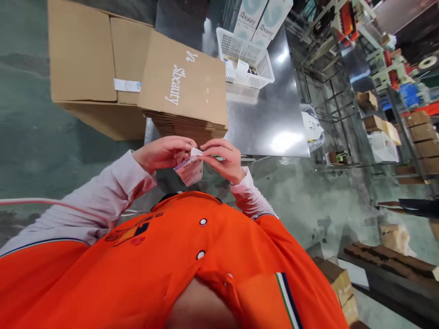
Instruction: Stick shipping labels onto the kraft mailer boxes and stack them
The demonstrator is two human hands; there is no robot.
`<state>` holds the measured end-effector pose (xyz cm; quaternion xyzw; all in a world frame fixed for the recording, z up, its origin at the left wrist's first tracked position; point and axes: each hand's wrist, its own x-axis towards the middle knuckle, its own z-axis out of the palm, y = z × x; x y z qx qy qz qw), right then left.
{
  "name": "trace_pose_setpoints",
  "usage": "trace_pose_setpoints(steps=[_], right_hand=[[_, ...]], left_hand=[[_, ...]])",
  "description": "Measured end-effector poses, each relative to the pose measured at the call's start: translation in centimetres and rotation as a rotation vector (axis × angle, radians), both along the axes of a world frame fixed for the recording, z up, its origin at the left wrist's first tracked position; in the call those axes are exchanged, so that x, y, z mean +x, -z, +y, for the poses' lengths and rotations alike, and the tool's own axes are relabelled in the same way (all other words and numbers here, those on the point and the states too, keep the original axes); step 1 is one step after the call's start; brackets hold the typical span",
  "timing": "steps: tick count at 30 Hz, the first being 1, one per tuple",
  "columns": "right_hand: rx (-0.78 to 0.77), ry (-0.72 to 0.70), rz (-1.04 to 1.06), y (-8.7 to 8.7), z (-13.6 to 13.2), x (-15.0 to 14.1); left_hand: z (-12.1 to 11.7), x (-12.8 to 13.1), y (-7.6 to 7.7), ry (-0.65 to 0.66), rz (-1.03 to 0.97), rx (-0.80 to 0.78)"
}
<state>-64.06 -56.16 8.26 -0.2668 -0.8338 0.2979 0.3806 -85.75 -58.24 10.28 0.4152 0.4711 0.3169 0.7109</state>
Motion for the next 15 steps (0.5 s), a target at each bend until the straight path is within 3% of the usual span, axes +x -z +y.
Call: trace_pose_setpoints(steps=[4,7,8,11,13,15], right_hand=[[-0.101,0.116,-0.005,-0.6,-0.8,-0.5],[-0.126,0.155,-0.022,-1.2,-1.3,-1.1],[-0.107,0.167,-0.028,-1.5,-1.2,-1.3],[-0.017,0.235,-0.063,-2.6,1.3,-1.9],[-0.006,0.287,-0.110,-3.2,5.5,-2.5],[-0.050,0.317,-0.172,-3.2,11.3,-3.6]], left_hand=[[-0.9,-0.8,-1.1,-0.036,0.245,0.525],[-1.3,-1.3,-0.1,-0.057,0.358,0.737],[-1.4,-1.4,0.6,-0.079,0.339,0.719],[-1.3,-1.5,3.8,-0.186,0.154,0.463],[-1.0,-1.4,5.8,-0.273,0.037,0.282],[-0.4,-1.4,7.4,-0.370,-0.034,0.152]])
